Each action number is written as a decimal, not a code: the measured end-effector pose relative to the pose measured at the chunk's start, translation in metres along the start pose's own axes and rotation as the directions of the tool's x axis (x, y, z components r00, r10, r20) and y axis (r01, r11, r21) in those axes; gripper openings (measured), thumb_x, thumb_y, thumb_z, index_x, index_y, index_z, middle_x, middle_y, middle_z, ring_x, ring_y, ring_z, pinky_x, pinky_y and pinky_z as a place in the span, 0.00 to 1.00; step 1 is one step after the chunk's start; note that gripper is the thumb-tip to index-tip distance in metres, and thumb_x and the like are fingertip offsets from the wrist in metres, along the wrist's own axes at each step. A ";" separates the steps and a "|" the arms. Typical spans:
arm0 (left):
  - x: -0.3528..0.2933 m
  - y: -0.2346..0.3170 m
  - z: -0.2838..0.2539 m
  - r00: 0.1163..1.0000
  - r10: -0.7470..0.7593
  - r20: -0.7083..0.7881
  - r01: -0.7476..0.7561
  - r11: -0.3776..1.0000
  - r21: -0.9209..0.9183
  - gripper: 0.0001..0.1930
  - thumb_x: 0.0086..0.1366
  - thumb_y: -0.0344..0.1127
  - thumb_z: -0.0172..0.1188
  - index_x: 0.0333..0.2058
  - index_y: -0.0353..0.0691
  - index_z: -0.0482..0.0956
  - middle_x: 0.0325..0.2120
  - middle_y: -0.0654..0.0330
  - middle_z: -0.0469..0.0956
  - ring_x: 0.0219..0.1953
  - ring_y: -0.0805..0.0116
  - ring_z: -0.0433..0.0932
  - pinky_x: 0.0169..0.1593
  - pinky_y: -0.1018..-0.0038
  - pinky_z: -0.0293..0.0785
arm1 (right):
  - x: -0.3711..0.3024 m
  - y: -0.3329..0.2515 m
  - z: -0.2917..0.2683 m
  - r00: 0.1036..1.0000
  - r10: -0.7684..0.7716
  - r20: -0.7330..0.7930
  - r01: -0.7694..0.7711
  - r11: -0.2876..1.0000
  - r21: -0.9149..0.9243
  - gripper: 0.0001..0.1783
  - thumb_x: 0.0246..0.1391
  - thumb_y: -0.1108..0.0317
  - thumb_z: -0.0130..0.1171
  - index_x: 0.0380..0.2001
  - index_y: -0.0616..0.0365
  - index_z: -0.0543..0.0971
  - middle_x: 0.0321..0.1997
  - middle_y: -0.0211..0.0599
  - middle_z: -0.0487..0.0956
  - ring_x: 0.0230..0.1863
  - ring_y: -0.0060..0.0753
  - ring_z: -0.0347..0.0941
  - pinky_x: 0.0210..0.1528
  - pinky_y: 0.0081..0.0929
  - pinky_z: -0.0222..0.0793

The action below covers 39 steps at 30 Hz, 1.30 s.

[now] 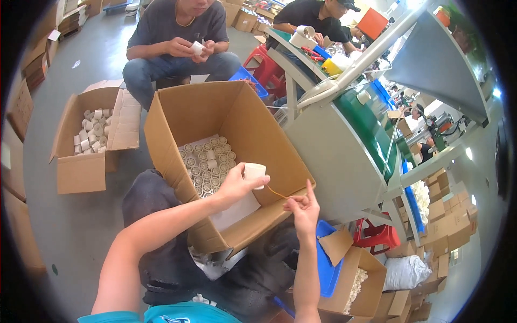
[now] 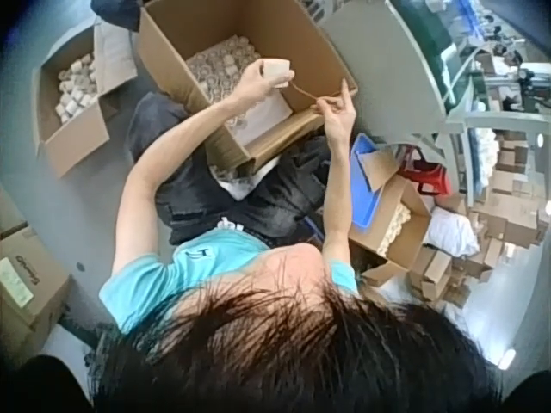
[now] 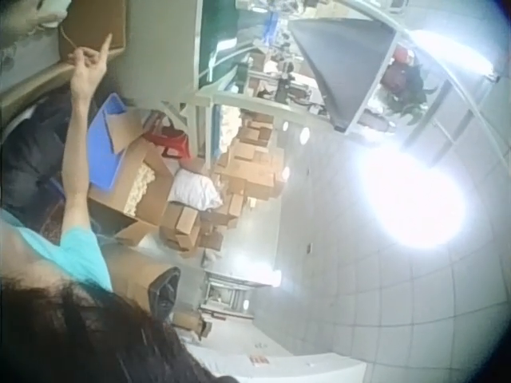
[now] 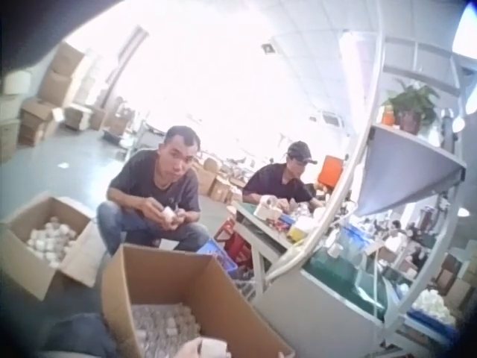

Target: The person assembles electronic components by inserting red wires into white cylindrical parts by hand.

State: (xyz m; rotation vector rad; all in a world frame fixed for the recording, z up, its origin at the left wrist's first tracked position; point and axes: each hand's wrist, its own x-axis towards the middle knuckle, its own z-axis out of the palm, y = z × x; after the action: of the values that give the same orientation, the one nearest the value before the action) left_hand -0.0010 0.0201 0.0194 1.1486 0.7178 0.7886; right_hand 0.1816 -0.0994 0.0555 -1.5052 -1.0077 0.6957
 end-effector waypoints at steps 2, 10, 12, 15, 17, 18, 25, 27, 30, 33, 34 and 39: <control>0.006 -0.013 -0.001 0.999 0.046 0.008 -0.044 0.985 -0.168 0.28 0.61 0.46 0.69 0.52 0.36 0.69 0.42 0.59 0.76 0.42 0.74 0.76 0.43 0.74 0.76 | -0.004 0.005 -0.002 0.999 0.038 0.022 -0.038 0.999 -0.009 0.43 0.56 0.83 0.57 0.71 0.62 0.49 0.34 0.38 0.78 0.31 0.29 0.79 0.36 0.26 0.79; 0.014 -0.008 0.001 0.999 0.035 -0.027 -0.040 0.971 -0.236 0.22 0.65 0.42 0.63 0.53 0.41 0.69 0.42 0.63 0.76 0.41 0.75 0.76 0.40 0.75 0.74 | 0.023 -0.135 -0.052 0.834 -0.483 -0.269 0.466 0.876 -0.126 0.36 0.62 0.76 0.56 0.70 0.62 0.54 0.35 0.40 0.79 0.30 0.26 0.77 0.37 0.24 0.76; 0.008 0.005 0.005 0.999 0.040 -0.004 -0.039 0.966 -0.256 0.24 0.63 0.41 0.67 0.53 0.41 0.69 0.40 0.65 0.76 0.37 0.76 0.76 0.38 0.77 0.74 | 0.016 -0.160 -0.057 0.825 -0.480 -0.298 0.486 0.872 -0.058 0.35 0.62 0.75 0.56 0.69 0.62 0.55 0.36 0.42 0.79 0.30 0.27 0.77 0.38 0.24 0.77; 0.006 -0.003 0.006 0.989 0.145 -0.022 -0.147 0.978 -0.147 0.29 0.58 0.38 0.72 0.54 0.40 0.68 0.38 0.65 0.77 0.38 0.77 0.76 0.40 0.77 0.74 | 0.003 -0.125 -0.031 0.893 -0.404 -0.196 0.406 0.913 -0.035 0.25 0.61 0.76 0.57 0.60 0.65 0.67 0.38 0.42 0.80 0.30 0.29 0.79 0.37 0.25 0.78; 0.009 -0.009 0.004 0.970 0.237 -0.055 -0.243 0.956 -0.166 0.30 0.53 0.35 0.76 0.52 0.39 0.70 0.37 0.67 0.77 0.40 0.77 0.76 0.44 0.76 0.74 | -0.017 -0.073 -0.009 0.957 -0.281 -0.073 0.277 0.959 -0.060 0.13 0.59 0.79 0.58 0.47 0.67 0.76 0.36 0.41 0.81 0.31 0.29 0.80 0.36 0.24 0.78; 0.009 -0.008 0.008 0.960 0.281 -0.004 -0.280 0.956 -0.092 0.28 0.52 0.35 0.76 0.49 0.39 0.72 0.36 0.67 0.77 0.40 0.76 0.76 0.46 0.75 0.74 | -0.029 -0.047 -0.005 0.977 -0.207 -0.047 0.203 0.976 -0.082 0.06 0.57 0.81 0.58 0.38 0.68 0.80 0.32 0.39 0.82 0.33 0.29 0.81 0.37 0.24 0.78; -0.007 -0.003 0.002 0.776 0.619 0.121 -0.618 0.710 0.336 0.24 0.46 0.33 0.75 0.42 0.38 0.77 0.48 0.49 0.75 0.49 0.57 0.77 0.52 0.65 0.74 | -0.064 -0.016 0.017 0.991 -0.127 -0.042 0.128 0.992 0.002 0.12 0.52 0.84 0.62 0.42 0.69 0.81 0.39 0.36 0.80 0.36 0.25 0.80 0.40 0.21 0.77; -0.007 -0.004 0.004 0.653 0.741 0.158 -0.734 0.568 0.372 0.23 0.47 0.32 0.75 0.43 0.38 0.77 0.53 0.47 0.70 0.52 0.53 0.75 0.53 0.62 0.74 | -0.066 -0.031 0.015 0.959 -0.258 -0.114 0.252 0.965 -0.070 0.12 0.52 0.83 0.64 0.42 0.66 0.82 0.39 0.34 0.78 0.35 0.23 0.78 0.38 0.19 0.76; -0.005 0.000 0.010 0.583 0.801 0.138 -0.770 0.492 0.406 0.25 0.46 0.35 0.79 0.42 0.41 0.77 0.56 0.47 0.68 0.54 0.54 0.73 0.55 0.62 0.72 | -0.073 -0.056 0.012 0.836 -0.524 -0.163 0.453 0.827 -0.332 0.12 0.50 0.82 0.66 0.39 0.64 0.82 0.38 0.37 0.79 0.32 0.25 0.77 0.35 0.21 0.75; -0.006 0.001 0.010 0.585 0.804 0.107 -0.768 0.507 0.391 0.28 0.43 0.37 0.81 0.42 0.42 0.76 0.55 0.46 0.68 0.54 0.57 0.73 0.53 0.62 0.72 | -0.078 -0.065 0.014 0.761 -0.646 -0.058 0.559 0.699 -0.446 0.12 0.50 0.83 0.66 0.39 0.67 0.81 0.39 0.38 0.78 0.33 0.25 0.76 0.37 0.20 0.74; -0.006 0.001 0.009 0.527 0.842 0.117 -0.799 0.445 0.404 0.27 0.45 0.36 0.80 0.43 0.40 0.76 0.55 0.46 0.68 0.52 0.56 0.74 0.52 0.63 0.73 | -0.078 -0.065 0.017 0.746 -0.659 -0.094 0.557 0.695 -0.455 0.13 0.46 0.79 0.69 0.38 0.63 0.83 0.34 0.38 0.79 0.29 0.29 0.77 0.33 0.23 0.74; -0.002 -0.007 0.007 0.457 0.881 0.122 -0.841 0.383 0.383 0.28 0.44 0.34 0.79 0.45 0.40 0.75 0.43 0.55 0.77 0.45 0.58 0.77 0.48 0.65 0.74 | -0.079 -0.065 0.030 0.762 -0.641 -0.088 0.554 0.717 -0.424 0.12 0.46 0.79 0.69 0.37 0.63 0.83 0.34 0.38 0.79 0.28 0.28 0.77 0.32 0.23 0.74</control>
State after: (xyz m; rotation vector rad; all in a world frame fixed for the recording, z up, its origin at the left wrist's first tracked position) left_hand 0.0049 0.0129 0.0143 1.9256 0.2858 1.6697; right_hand 0.1059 -0.1555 0.1049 -1.4016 -1.4075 -0.1583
